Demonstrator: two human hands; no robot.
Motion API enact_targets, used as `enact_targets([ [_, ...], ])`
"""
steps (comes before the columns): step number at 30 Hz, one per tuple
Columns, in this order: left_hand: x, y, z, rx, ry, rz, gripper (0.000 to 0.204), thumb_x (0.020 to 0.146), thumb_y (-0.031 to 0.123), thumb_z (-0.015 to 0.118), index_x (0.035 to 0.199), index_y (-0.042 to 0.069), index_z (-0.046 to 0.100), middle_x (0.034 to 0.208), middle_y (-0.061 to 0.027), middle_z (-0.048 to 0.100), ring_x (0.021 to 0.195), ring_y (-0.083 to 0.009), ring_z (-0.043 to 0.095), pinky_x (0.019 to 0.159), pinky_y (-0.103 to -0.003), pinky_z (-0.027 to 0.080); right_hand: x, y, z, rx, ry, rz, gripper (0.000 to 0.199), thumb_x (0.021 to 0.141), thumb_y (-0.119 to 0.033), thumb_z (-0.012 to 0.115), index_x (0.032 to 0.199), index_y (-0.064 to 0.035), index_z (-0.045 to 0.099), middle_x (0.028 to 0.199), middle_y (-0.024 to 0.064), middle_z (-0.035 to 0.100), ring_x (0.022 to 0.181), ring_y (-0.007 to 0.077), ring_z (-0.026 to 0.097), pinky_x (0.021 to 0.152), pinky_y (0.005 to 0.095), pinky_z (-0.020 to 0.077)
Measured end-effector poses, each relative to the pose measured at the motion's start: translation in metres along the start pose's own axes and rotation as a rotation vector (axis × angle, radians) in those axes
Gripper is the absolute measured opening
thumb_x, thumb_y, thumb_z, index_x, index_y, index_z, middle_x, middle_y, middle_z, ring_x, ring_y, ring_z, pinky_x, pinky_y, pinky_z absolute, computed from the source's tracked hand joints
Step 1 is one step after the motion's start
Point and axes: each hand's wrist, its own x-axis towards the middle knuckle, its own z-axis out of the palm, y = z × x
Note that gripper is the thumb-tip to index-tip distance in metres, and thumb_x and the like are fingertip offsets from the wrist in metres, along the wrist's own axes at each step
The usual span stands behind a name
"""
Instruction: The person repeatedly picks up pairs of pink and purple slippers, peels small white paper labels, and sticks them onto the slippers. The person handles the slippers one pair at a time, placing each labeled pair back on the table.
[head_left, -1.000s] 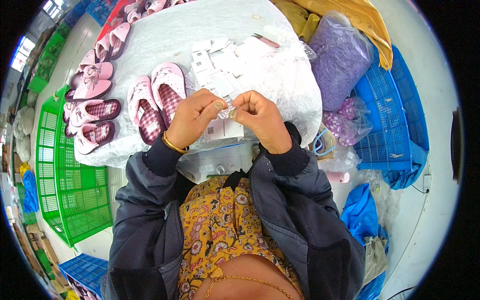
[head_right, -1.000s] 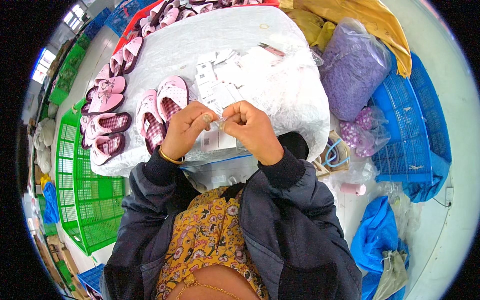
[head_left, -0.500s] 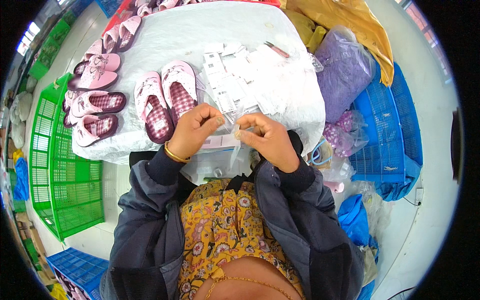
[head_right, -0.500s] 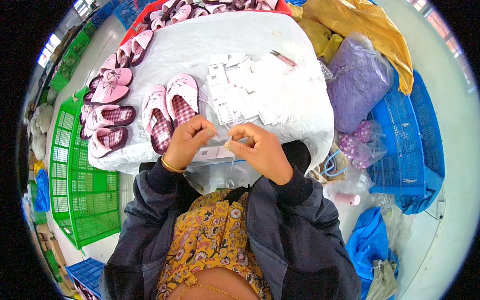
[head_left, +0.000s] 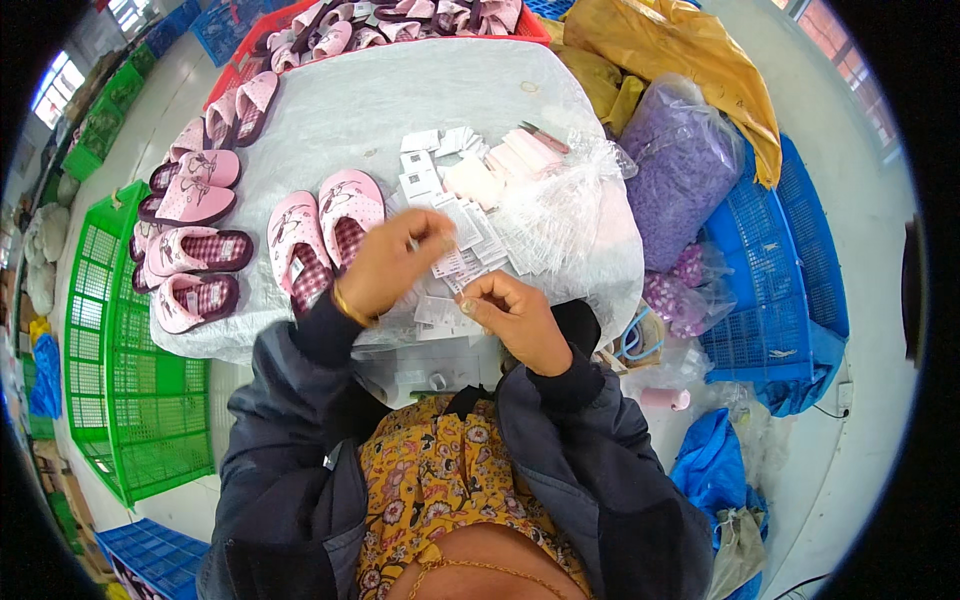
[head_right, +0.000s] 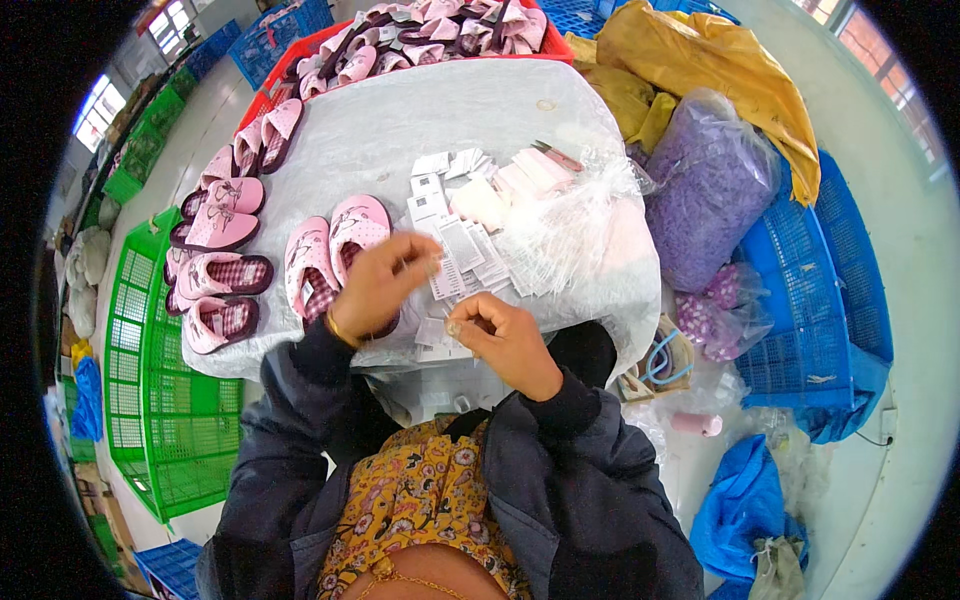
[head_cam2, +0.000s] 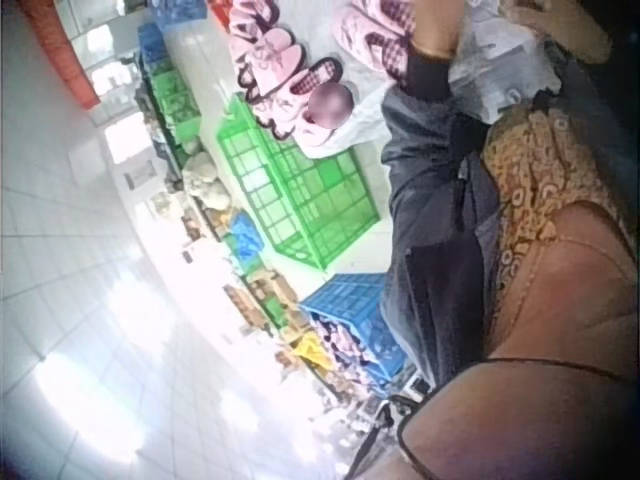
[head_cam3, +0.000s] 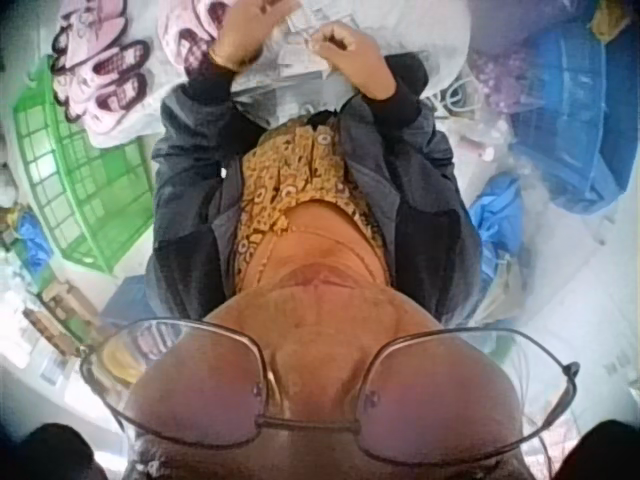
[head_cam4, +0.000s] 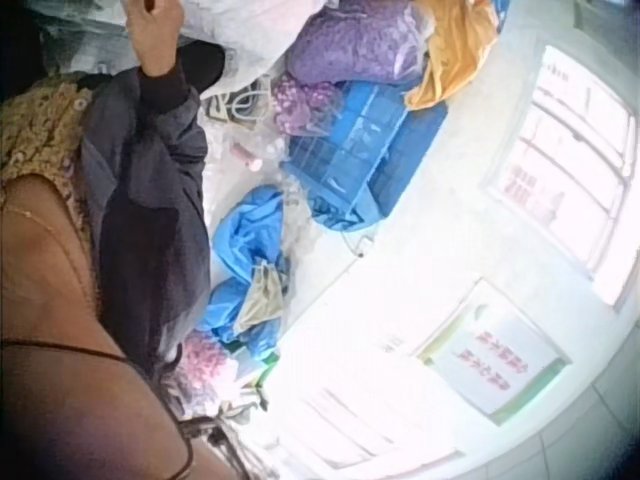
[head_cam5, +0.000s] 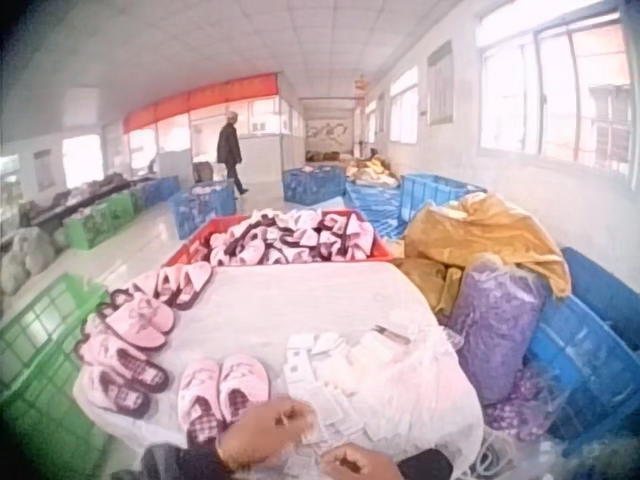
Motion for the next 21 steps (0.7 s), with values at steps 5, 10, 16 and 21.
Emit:
enact_targets([
  [5,0.111,-0.065,-0.041,0.669,0.145,0.08,0.028,0.084,0.024,0.065,0.106,0.006,0.067,0.095,-0.0146,0.065,0.091,-0.0314,0.064,0.079,-0.041,0.05,0.0,0.01,-0.007,0.011,-0.052,0.016,0.011,0.095,-0.013,0.066,0.097,-0.0031,0.062,0.078,-0.005,0.056,0.065,0.002,0.046,0.058,0.0199,0.0383],
  [10,0.179,-0.103,-0.037,1.129,-0.044,-0.249,0.044,0.083,0.043,0.066,0.109,0.008,0.071,0.109,-0.0163,0.069,0.104,-0.0341,0.065,0.085,-0.044,0.053,-0.005,0.017,-0.021,0.01,-0.016,0.032,0.013,0.092,-0.014,0.067,0.096,-0.0023,0.063,0.076,-0.0046,0.057,0.068,0.003,0.047,0.06,0.0218,0.0413],
  [16,0.197,-0.116,-0.024,1.265,-0.079,-0.295,0.041,0.084,0.045,0.061,0.095,0.008,0.075,0.101,-0.0179,0.071,0.096,-0.0349,0.068,0.082,-0.046,0.054,-0.01,0.027,-0.031,0.037,0.046,-0.017,0.012,0.093,-0.013,0.067,0.095,-0.0021,0.063,0.077,-0.0056,0.056,0.068,0.0025,0.046,0.06,0.021,0.0403],
  [21,0.194,-0.127,-0.015,1.441,-0.131,-0.097,0.025,0.087,0.028,0.059,0.089,0.008,0.075,0.092,-0.0153,0.073,0.086,-0.0326,0.071,0.074,-0.044,0.056,-0.013,0.03,-0.032,0.058,0.034,0.01,0.012,0.093,-0.014,0.067,0.094,-0.0021,0.063,0.077,-0.0058,0.056,0.068,0.0022,0.046,0.06,0.0207,0.0401],
])
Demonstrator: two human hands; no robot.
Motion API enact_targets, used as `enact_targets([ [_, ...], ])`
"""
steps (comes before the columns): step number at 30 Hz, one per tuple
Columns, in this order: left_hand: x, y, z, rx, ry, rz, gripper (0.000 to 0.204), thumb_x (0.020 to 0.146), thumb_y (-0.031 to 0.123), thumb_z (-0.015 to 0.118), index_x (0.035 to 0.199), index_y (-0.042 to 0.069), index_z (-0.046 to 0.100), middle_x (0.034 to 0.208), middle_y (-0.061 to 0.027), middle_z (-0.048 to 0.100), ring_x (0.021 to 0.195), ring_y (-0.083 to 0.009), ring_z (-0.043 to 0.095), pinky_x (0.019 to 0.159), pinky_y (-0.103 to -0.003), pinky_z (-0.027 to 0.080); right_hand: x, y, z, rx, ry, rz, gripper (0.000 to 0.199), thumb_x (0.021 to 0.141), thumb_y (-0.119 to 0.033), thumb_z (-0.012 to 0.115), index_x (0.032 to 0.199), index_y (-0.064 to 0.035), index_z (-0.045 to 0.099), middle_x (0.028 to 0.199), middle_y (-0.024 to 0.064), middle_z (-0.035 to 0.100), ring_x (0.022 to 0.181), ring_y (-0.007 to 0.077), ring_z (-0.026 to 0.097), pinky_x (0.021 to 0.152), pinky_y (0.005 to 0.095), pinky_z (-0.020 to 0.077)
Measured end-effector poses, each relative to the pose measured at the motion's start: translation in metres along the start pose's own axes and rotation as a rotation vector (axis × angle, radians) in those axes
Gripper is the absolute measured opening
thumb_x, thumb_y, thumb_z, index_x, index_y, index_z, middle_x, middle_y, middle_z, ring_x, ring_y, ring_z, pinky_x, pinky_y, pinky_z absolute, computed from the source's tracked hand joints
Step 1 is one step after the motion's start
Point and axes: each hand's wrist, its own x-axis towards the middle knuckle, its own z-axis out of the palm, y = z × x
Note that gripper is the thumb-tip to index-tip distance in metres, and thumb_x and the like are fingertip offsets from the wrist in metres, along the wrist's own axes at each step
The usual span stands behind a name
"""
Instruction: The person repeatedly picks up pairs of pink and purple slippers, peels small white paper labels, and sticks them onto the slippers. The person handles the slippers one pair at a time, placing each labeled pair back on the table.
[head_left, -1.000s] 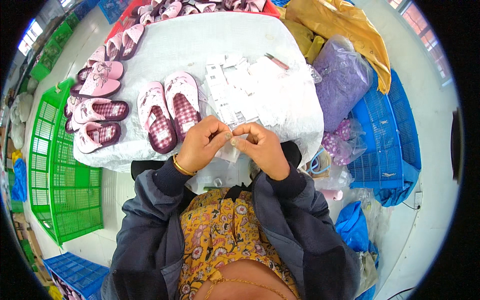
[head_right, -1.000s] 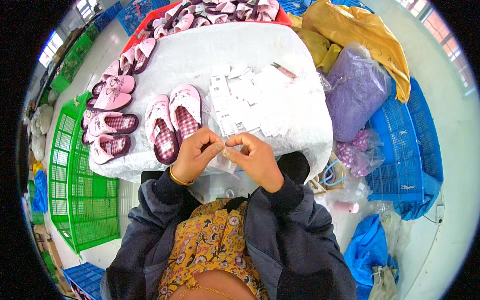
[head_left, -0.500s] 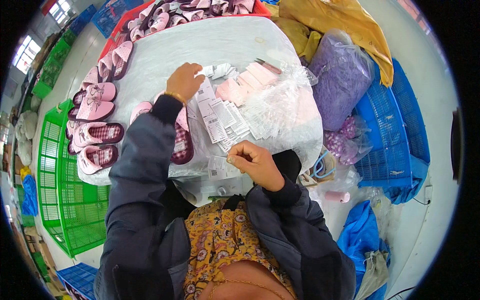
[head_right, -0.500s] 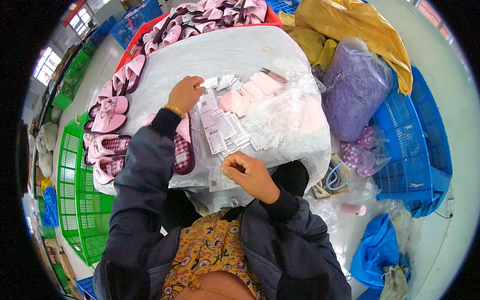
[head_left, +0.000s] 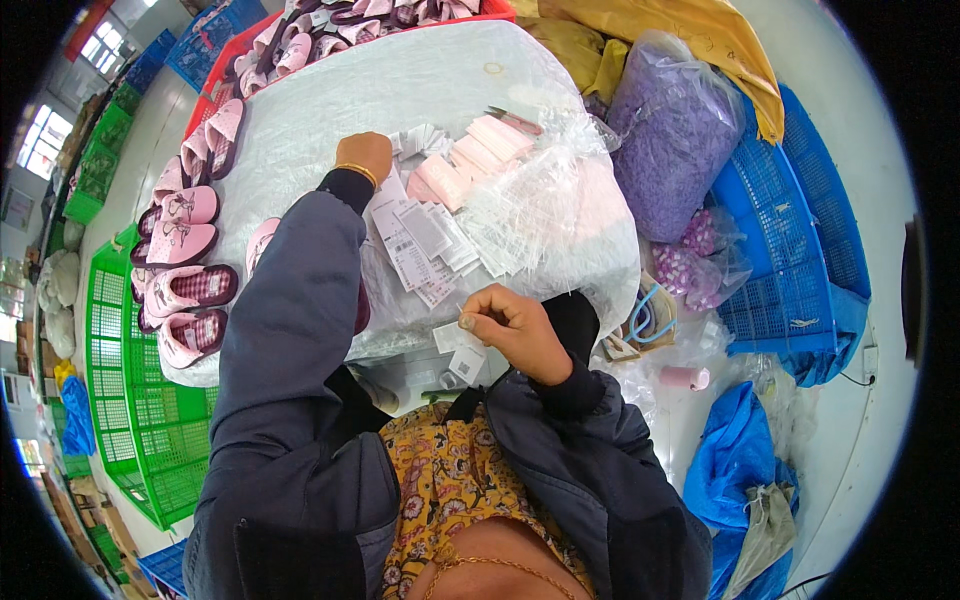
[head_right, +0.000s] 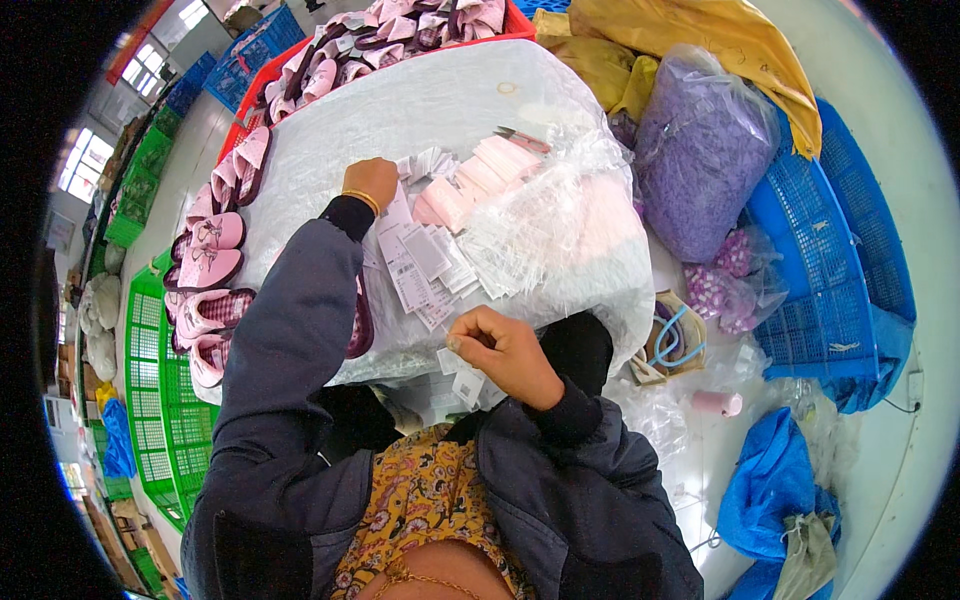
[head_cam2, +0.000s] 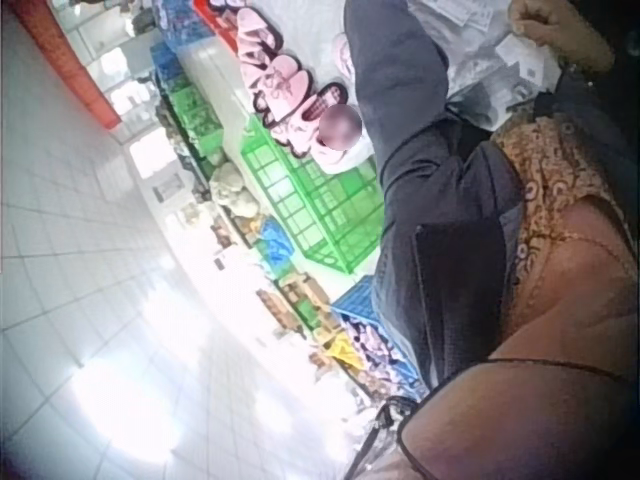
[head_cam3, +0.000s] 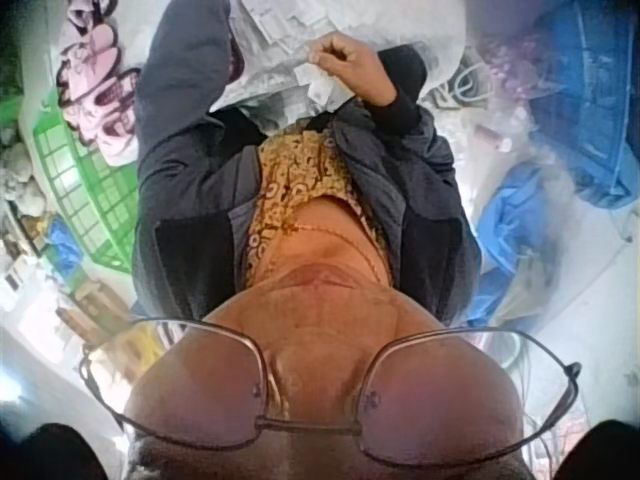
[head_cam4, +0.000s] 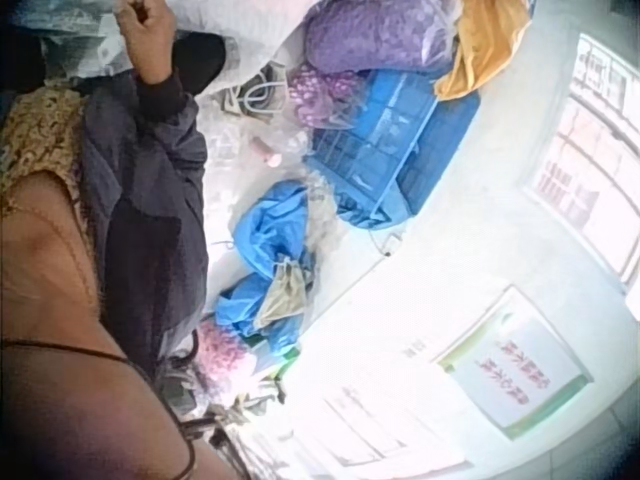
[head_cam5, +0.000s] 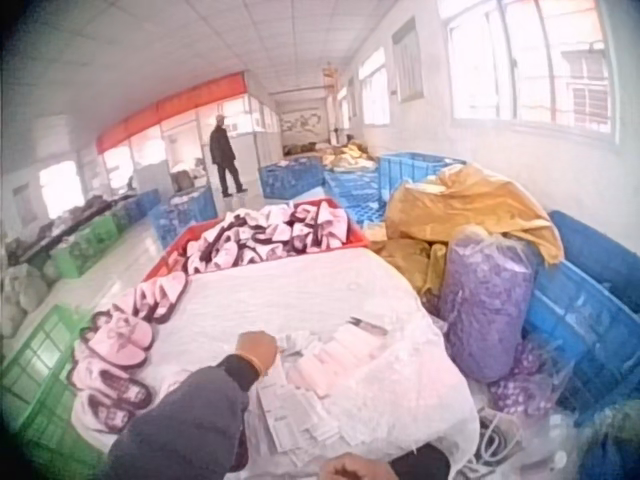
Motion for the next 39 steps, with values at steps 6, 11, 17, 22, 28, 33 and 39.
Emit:
enact_targets([
  [6,-0.009,0.004,-0.006,0.036,0.155,0.072,0.017,0.086,0.017,0.057,0.085,0.008,0.071,0.086,-0.0151,0.072,0.081,-0.0322,0.071,0.069,-0.043,0.056,-0.004,-0.003,0.0,-0.015,0.012,0.005,0.012,0.093,-0.013,0.066,0.094,-0.002,0.063,0.076,-0.0057,0.056,0.068,0.0018,0.046,0.06,0.0208,0.0402],
  [11,-0.016,-0.002,-0.014,-0.006,0.197,0.082,0.016,0.086,0.017,0.057,0.088,0.008,0.07,0.085,-0.0164,0.071,0.08,-0.0333,0.07,0.069,-0.046,0.055,-0.005,-0.001,0.005,0.0,0.011,-0.016,0.011,0.093,-0.013,0.066,0.095,-0.0022,0.063,0.078,-0.0054,0.057,0.068,0.0022,0.047,0.06,0.0208,0.0404],
  [17,-0.048,-0.017,-0.05,-0.275,0.347,0.076,0.014,0.085,0.015,0.057,0.089,0.009,0.069,0.085,-0.0159,0.071,0.079,-0.0336,0.069,0.068,-0.045,0.055,-0.001,-0.008,0.01,-0.042,0.043,-0.102,0.011,0.093,-0.011,0.066,0.098,-0.0017,0.062,0.081,-0.0037,0.058,0.07,0.0031,0.048,0.062,0.0208,0.0413],
  [22,-0.133,-0.002,-0.088,-1.07,0.202,0.055,0.024,0.09,0.014,0.063,0.106,-0.003,0.068,0.085,-0.0094,0.071,0.075,-0.0142,0.067,0.069,-0.028,0.052,0.014,-0.032,0.017,0.057,0.089,-0.134,0.031,0.09,-0.004,0.067,0.118,-0.0004,0.053,0.082,-0.0002,0.06,0.071,0.004,0.051,0.062,0.0205,0.0416],
  [28,-0.206,0.035,-0.107,-1.43,0.098,0.045,0.019,0.092,0.005,0.064,0.107,-0.006,0.066,0.088,-0.0043,0.068,0.079,-0.0087,0.062,0.07,-0.023,0.05,0.034,-0.048,0.032,0.086,0.175,-0.141,0.043,0.087,-0.005,0.069,0.124,0.0023,0.049,0.081,0.003,0.063,0.072,0.0061,0.055,0.063,0.0216,0.0433],
  [33,-0.226,0.043,-0.114,-1.354,0.123,0.067,0.018,0.091,0.005,0.066,0.107,-0.005,0.067,0.086,-0.0017,0.067,0.076,-0.0057,0.058,0.067,-0.021,0.047,0.035,-0.046,0.04,0.051,0.168,-0.144,0.042,0.086,-0.005,0.07,0.122,0.0036,0.052,0.084,0.0049,0.065,0.075,0.0079,0.058,0.066,0.0223,0.0461],
  [39,-0.233,0.042,-0.114,-1.319,0.133,0.069,0.017,0.091,0.005,0.067,0.105,-0.004,0.067,0.085,-0.0017,0.068,0.075,-0.0053,0.058,0.065,-0.021,0.047,0.029,-0.047,0.043,0.064,0.141,-0.128,0.039,0.087,-0.005,0.07,0.121,0.0036,0.053,0.085,0.0048,0.064,0.076,0.008,0.058,0.068,0.023,0.0469],
])
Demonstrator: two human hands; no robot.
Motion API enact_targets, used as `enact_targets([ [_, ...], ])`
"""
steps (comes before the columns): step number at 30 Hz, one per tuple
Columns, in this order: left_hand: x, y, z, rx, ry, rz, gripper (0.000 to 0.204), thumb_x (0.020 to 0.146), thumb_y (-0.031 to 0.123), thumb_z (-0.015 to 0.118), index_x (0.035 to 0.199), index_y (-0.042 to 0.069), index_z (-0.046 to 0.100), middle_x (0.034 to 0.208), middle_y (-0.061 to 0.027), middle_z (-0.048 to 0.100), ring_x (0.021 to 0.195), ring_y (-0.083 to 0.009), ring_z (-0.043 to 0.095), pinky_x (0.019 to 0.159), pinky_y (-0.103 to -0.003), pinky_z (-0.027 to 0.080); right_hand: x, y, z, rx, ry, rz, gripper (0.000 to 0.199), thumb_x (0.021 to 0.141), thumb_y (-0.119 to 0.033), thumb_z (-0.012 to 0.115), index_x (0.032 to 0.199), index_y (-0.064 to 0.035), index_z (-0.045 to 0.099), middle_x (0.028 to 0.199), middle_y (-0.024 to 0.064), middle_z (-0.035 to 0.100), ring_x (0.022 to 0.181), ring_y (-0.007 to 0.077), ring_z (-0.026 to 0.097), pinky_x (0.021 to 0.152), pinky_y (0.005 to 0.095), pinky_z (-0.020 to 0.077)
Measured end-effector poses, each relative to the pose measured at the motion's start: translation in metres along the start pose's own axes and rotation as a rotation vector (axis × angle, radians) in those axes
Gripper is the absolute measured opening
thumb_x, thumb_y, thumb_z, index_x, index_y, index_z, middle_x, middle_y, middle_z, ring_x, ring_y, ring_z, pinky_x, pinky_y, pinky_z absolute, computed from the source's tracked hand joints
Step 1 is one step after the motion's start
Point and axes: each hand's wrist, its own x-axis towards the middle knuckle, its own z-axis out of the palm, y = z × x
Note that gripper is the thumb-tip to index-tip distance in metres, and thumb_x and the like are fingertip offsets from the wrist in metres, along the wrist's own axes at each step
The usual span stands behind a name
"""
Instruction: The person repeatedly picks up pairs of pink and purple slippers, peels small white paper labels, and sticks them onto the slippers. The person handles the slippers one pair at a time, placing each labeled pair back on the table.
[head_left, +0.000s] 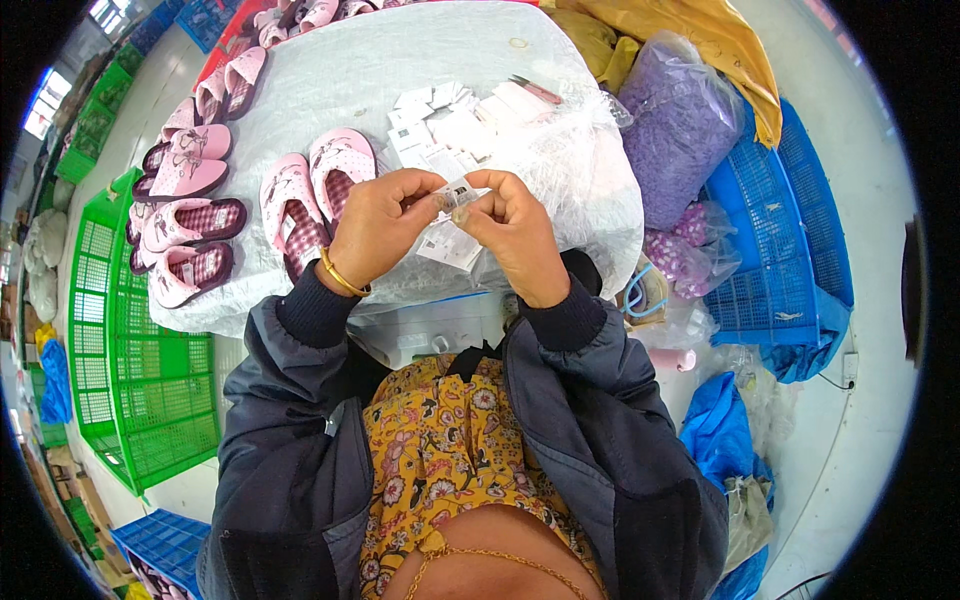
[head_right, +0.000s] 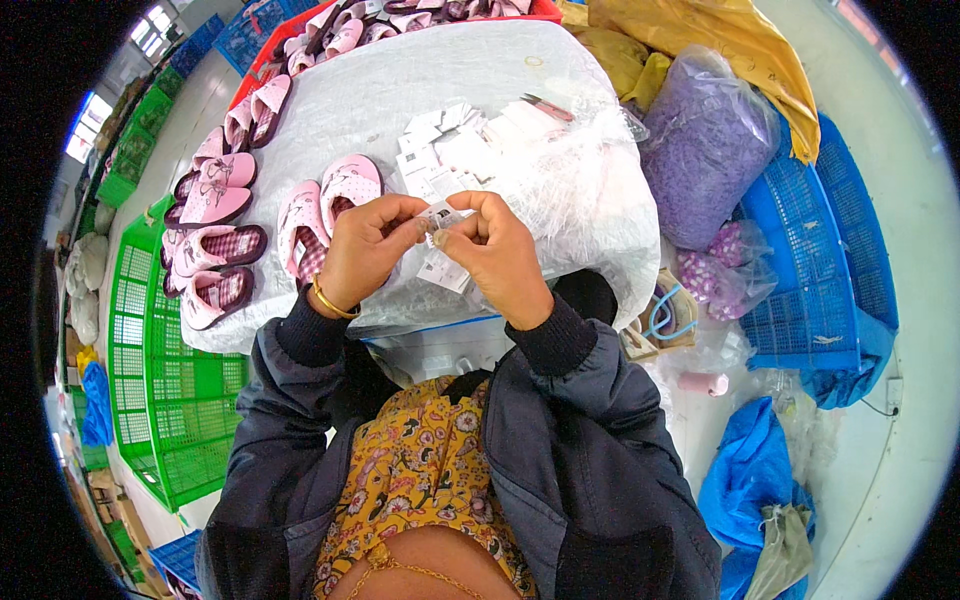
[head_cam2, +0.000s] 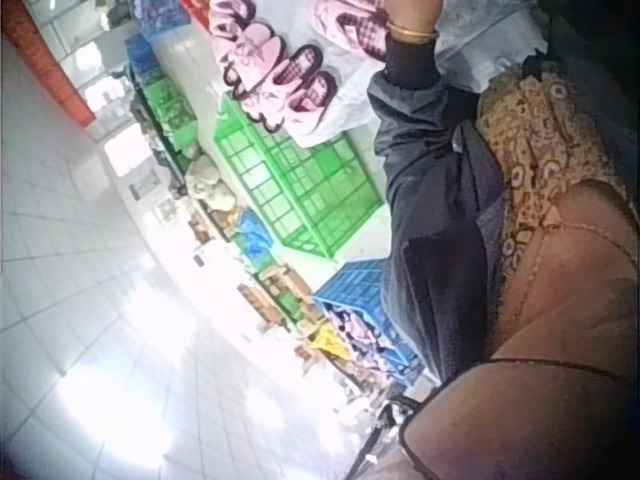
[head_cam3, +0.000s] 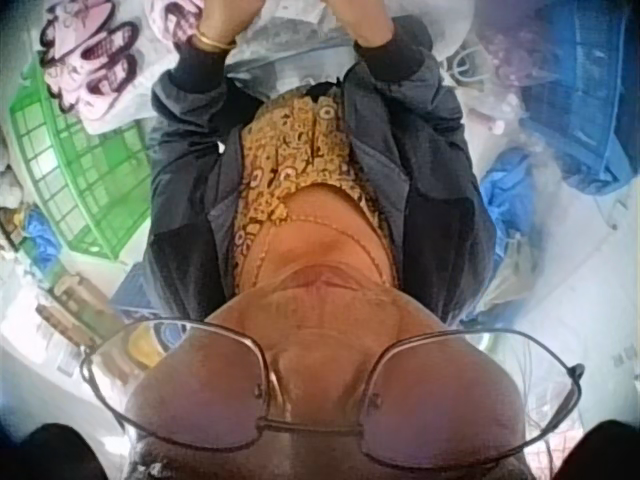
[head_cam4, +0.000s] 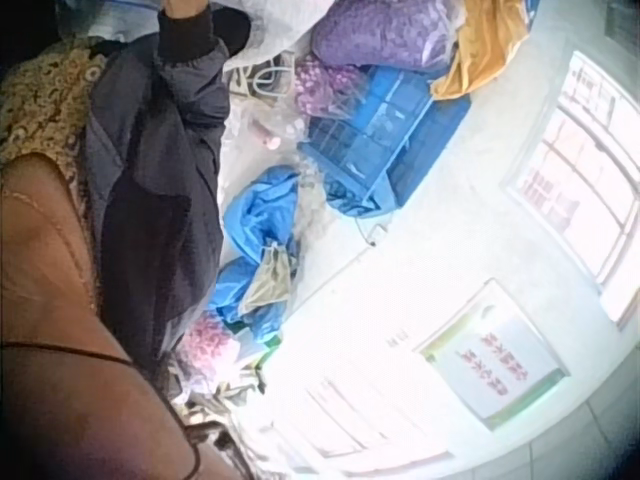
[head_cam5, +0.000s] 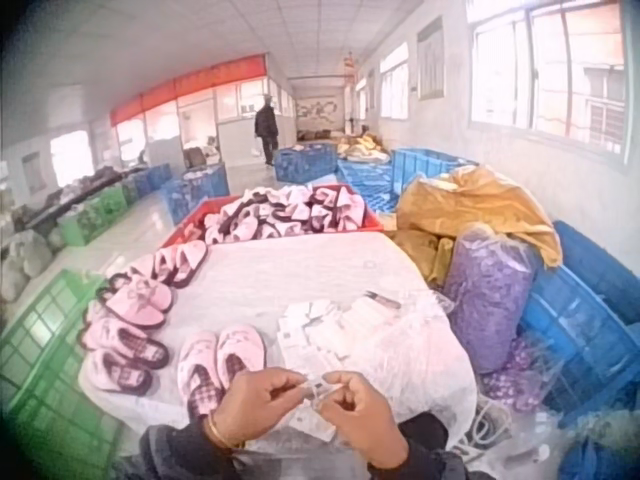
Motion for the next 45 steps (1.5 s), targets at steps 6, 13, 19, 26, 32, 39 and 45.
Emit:
enact_targets([
  [6,-0.006,0.001,0.001,0.021,0.012,0.048,0.019,0.089,0.01,0.066,0.104,0.0,0.07,0.086,-0.0087,0.071,0.071,-0.0098,0.062,0.063,-0.027,0.049,-0.005,-0.006,0.003,-0.027,-0.013,0.02,0.039,0.087,-0.005,0.069,0.121,0.0035,0.053,0.084,0.0038,0.064,0.076,0.0074,0.057,0.068,0.0224,0.0464],
  [13,-0.009,-0.002,-0.007,-0.259,-0.14,-0.094,0.018,0.095,0.013,0.062,0.102,-0.003,0.066,0.086,-0.0027,0.066,0.078,-0.0083,0.059,0.07,-0.023,0.048,-0.01,-0.002,0.001,-0.019,-0.056,0.043,0.028,0.087,-0.005,0.069,0.111,0.0017,0.056,0.086,0.0032,0.064,0.076,0.0063,0.057,0.066,0.021,0.0453],
  [19,-0.018,-0.013,-0.015,-0.439,-0.31,-0.203,0.013,0.093,0.014,0.063,0.098,0.002,0.065,0.086,0.0013,0.062,0.077,-0.0063,0.055,0.071,-0.023,0.046,-0.014,0.005,0.005,-0.001,-0.155,0.101,0.024,0.087,-0.005,0.07,0.107,0.0004,0.057,0.087,0.0028,0.064,0.075,0.0061,0.057,0.066,0.0213,0.0455],
  [26,-0.046,-0.024,-0.01,-0.296,-0.081,-0.061,0.007,0.089,0.008,0.062,0.093,0.002,0.064,0.085,0.0034,0.057,0.075,-0.0048,0.049,0.068,-0.022,0.04,-0.025,0.002,0.013,-0.284,-0.191,0.063,0.031,0.087,-0.01,0.073,0.112,-0.0004,0.058,0.097,0.004,0.065,0.075,0.0059,0.057,0.066,0.0214,0.0473],
  [32,-0.068,-0.021,-0.012,-0.303,0.05,-0.056,0.007,0.089,0.009,0.063,0.09,0.002,0.063,0.082,0.0024,0.054,0.071,-0.0049,0.046,0.063,-0.022,0.038,-0.021,0.017,0.03,-0.008,-0.269,0.18,0.024,0.091,-0.008,0.068,0.112,0.0003,0.059,0.095,0.0026,0.065,0.078,0.0053,0.056,0.068,0.0209,0.0464],
  [39,-0.062,-0.06,-0.053,0.227,0.378,0.313,0.016,0.083,0.009,0.068,0.099,0.006,0.069,0.094,-0.0115,0.065,0.088,-0.0316,0.062,0.076,-0.037,0.051,-0.013,0.01,0.049,-0.184,-0.361,0.139,0.013,0.093,-0.01,0.065,0.102,-0.0004,0.062,0.089,-0.002,0.061,0.079,0.0048,0.053,0.07,0.0213,0.0444],
  [45,-0.026,-0.082,-0.1,0.837,0.243,0.454,0.023,0.083,0.012,0.066,0.105,0.011,0.07,0.131,-0.0108,0.056,0.119,-0.0303,0.053,0.099,-0.042,0.042,0.026,0.005,0.096,-0.07,-0.356,-0.008,0.016,0.095,-0.016,0.062,0.098,-0.0009,0.06,0.085,-0.0018,0.057,0.072,0.0054,0.049,0.066,0.0216,0.0429],
])
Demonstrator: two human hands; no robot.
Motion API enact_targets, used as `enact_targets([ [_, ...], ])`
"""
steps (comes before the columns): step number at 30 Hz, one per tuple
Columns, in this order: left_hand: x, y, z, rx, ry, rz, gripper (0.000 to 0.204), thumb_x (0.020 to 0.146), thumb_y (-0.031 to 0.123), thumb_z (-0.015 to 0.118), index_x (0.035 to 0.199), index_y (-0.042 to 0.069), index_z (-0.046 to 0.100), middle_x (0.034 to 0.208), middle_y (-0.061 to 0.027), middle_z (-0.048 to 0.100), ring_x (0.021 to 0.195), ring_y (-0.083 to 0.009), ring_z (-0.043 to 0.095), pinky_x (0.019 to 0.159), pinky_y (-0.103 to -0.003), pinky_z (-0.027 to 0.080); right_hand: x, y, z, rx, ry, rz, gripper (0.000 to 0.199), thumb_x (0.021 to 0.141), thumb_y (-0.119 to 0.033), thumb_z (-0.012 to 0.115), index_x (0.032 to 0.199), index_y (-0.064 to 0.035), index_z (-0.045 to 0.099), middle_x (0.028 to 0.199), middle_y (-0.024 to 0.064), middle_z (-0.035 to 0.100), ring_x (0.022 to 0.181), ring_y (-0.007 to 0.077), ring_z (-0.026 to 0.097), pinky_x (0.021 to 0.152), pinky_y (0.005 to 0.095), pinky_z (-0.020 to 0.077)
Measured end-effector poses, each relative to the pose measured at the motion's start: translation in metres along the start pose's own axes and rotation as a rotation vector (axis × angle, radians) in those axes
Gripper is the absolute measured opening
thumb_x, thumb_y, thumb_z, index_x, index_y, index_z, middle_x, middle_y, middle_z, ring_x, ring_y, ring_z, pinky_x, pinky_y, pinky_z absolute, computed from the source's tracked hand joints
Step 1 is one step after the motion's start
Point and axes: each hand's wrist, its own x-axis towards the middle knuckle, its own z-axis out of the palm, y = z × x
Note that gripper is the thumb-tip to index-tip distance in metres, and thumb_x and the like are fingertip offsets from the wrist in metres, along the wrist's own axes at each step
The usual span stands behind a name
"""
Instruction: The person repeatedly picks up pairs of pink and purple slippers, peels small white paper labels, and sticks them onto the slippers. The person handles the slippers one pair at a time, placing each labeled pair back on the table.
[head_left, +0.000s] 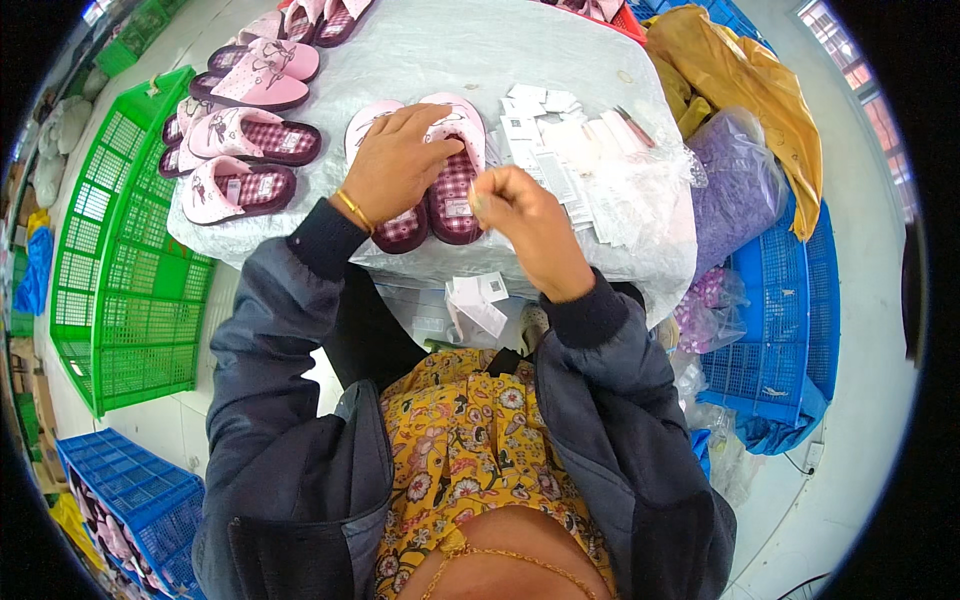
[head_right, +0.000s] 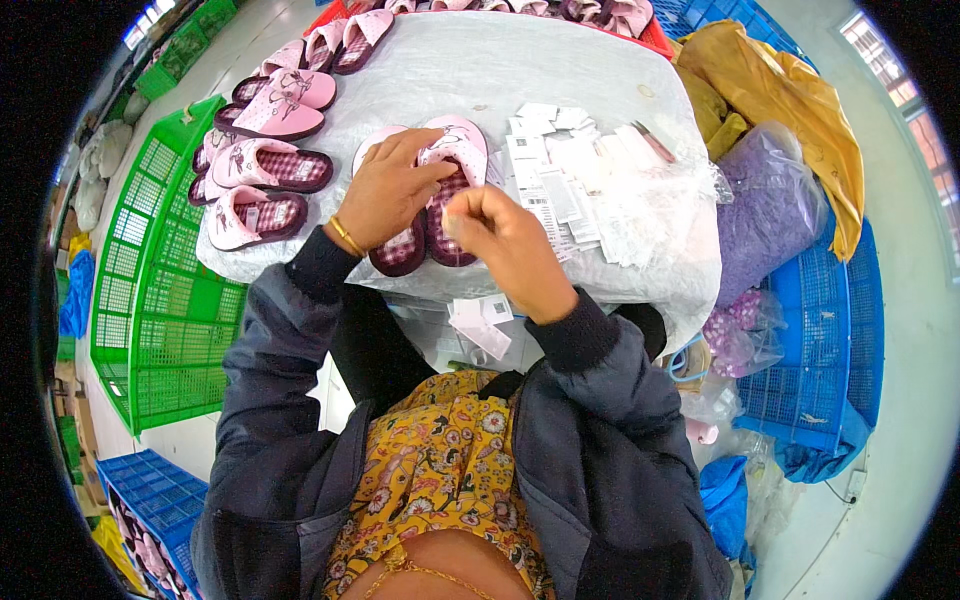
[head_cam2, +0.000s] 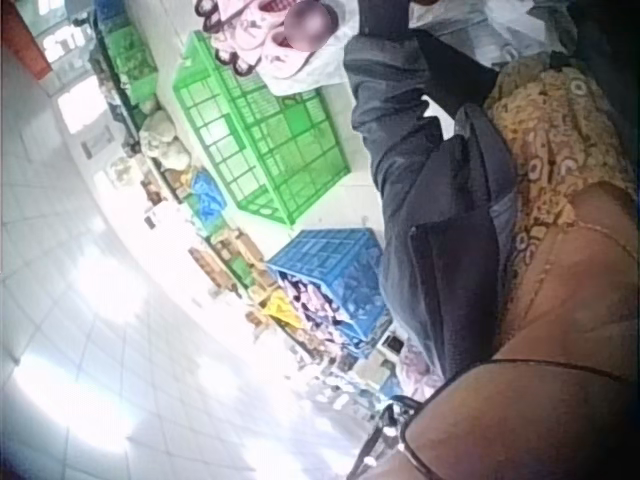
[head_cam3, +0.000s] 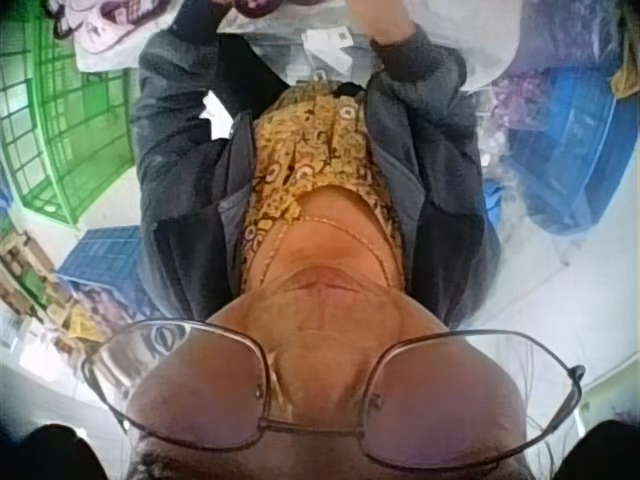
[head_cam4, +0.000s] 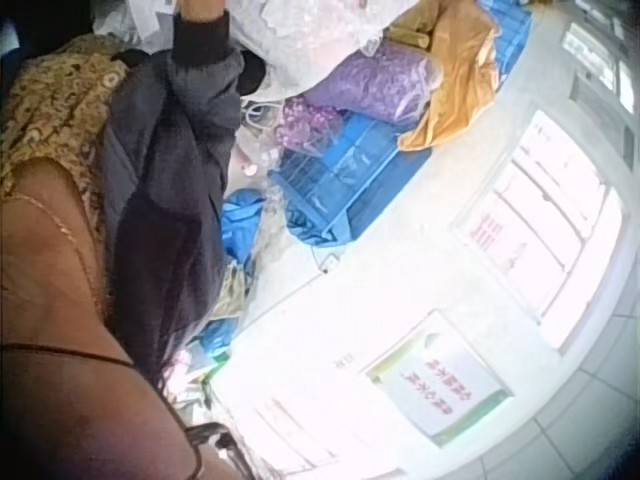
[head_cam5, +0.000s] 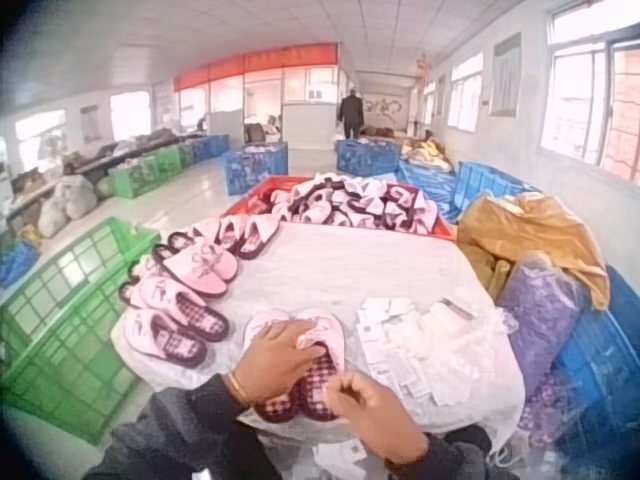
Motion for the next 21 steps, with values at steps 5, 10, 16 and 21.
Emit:
enact_targets([
  [5,0.012,-0.023,0.014,0.049,-0.156,0.044,0.018,0.081,0.018,0.066,0.098,0.011,0.072,0.131,-0.0081,0.057,0.117,-0.0278,0.055,0.098,-0.042,0.042,0.051,0.063,0.008,0.102,0.152,0.106,0.015,0.092,-0.014,0.065,0.097,-0.0005,0.06,0.082,0.0003,0.06,0.066,0.0078,0.052,0.062,0.0225,0.045],
  [10,0.01,-0.039,0.026,0.03,-0.268,-0.029,0.015,0.078,0.018,0.065,0.086,0.01,0.075,0.126,-0.008,0.061,0.109,-0.0277,0.058,0.095,-0.041,0.044,0.061,0.075,0.019,-0.14,0.257,0.159,0.021,0.085,-0.013,0.072,0.098,0.0002,0.062,0.08,0.0053,0.065,0.065,0.0118,0.058,0.061,0.0272,0.0476],
  [16,0.003,-0.057,0.037,-0.135,-0.291,-0.088,0.013,0.075,0.016,0.064,0.078,0.01,0.076,0.119,-0.0075,0.066,0.103,-0.0278,0.062,0.09,-0.04,0.048,0.067,0.082,0.016,-0.367,0.228,0.134,0.026,0.079,-0.012,0.075,0.098,0.0011,0.062,0.08,0.0107,0.069,0.07,0.0188,0.065,0.065,0.0321,0.0508],
  [21,0.001,-0.064,0.04,-0.248,-0.323,-0.099,0.014,0.075,0.011,0.063,0.081,0.008,0.075,0.121,-0.0136,0.066,0.109,-0.0319,0.062,0.095,-0.04,0.048,0.069,0.075,0.017,-0.458,0.205,0.155,0.027,0.078,-0.012,0.076,0.097,0.0014,0.062,0.08,0.0123,0.07,0.072,0.0213,0.068,0.067,0.0321,0.0517],
])
